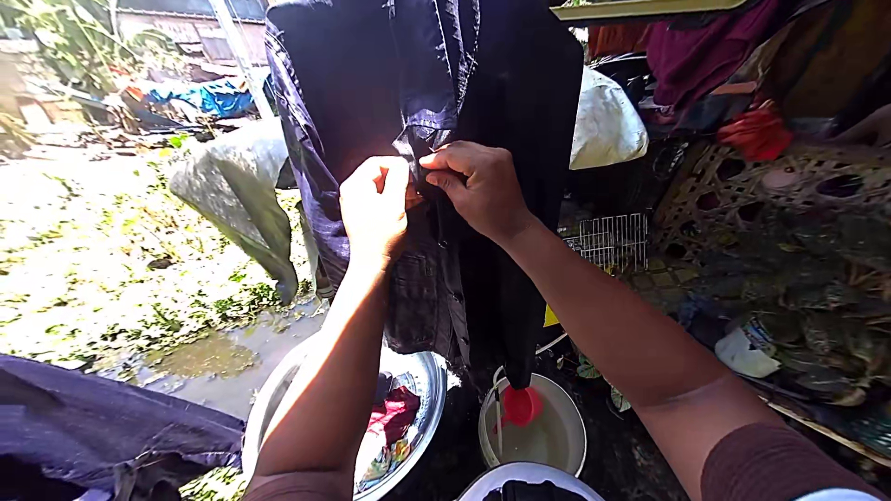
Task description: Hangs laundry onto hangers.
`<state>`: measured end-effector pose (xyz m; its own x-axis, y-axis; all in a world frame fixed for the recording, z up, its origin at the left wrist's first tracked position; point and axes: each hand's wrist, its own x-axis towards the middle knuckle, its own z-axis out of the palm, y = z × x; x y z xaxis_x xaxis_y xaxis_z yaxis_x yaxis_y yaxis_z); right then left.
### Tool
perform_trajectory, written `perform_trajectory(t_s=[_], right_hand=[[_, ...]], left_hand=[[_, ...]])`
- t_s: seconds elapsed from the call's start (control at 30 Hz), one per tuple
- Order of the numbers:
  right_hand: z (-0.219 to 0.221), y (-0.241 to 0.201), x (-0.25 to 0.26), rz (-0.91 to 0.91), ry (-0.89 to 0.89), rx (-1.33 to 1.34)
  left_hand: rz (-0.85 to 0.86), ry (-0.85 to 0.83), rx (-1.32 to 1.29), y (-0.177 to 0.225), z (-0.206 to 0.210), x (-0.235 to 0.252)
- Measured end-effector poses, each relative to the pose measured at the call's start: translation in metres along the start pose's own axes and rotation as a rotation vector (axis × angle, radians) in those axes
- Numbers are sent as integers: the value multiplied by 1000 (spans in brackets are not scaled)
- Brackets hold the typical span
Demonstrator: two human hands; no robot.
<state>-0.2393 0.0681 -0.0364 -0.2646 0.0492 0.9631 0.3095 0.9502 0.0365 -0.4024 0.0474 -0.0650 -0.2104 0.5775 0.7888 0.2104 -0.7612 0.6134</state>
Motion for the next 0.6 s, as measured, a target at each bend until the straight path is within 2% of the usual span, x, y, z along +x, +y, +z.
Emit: perform_trajectory(t_s=[0.13, 0.27, 0.37, 0.47, 0.6], right_hand=[[5, 1, 0, 52, 79, -33], [7, -4, 0, 4, 35, -70], [5, -2, 2, 4, 36, -62], [6, 0, 3, 52, 85, -12], [9, 1, 2, 11, 86, -7]], left_hand=[[-17, 28, -72, 8, 7, -5], [-31, 13, -69, 10, 10, -4], [-103, 47, 30, 15, 9, -2], [-178, 95, -68, 24, 15, -8], [-110, 145, -176, 19, 25, -16]])
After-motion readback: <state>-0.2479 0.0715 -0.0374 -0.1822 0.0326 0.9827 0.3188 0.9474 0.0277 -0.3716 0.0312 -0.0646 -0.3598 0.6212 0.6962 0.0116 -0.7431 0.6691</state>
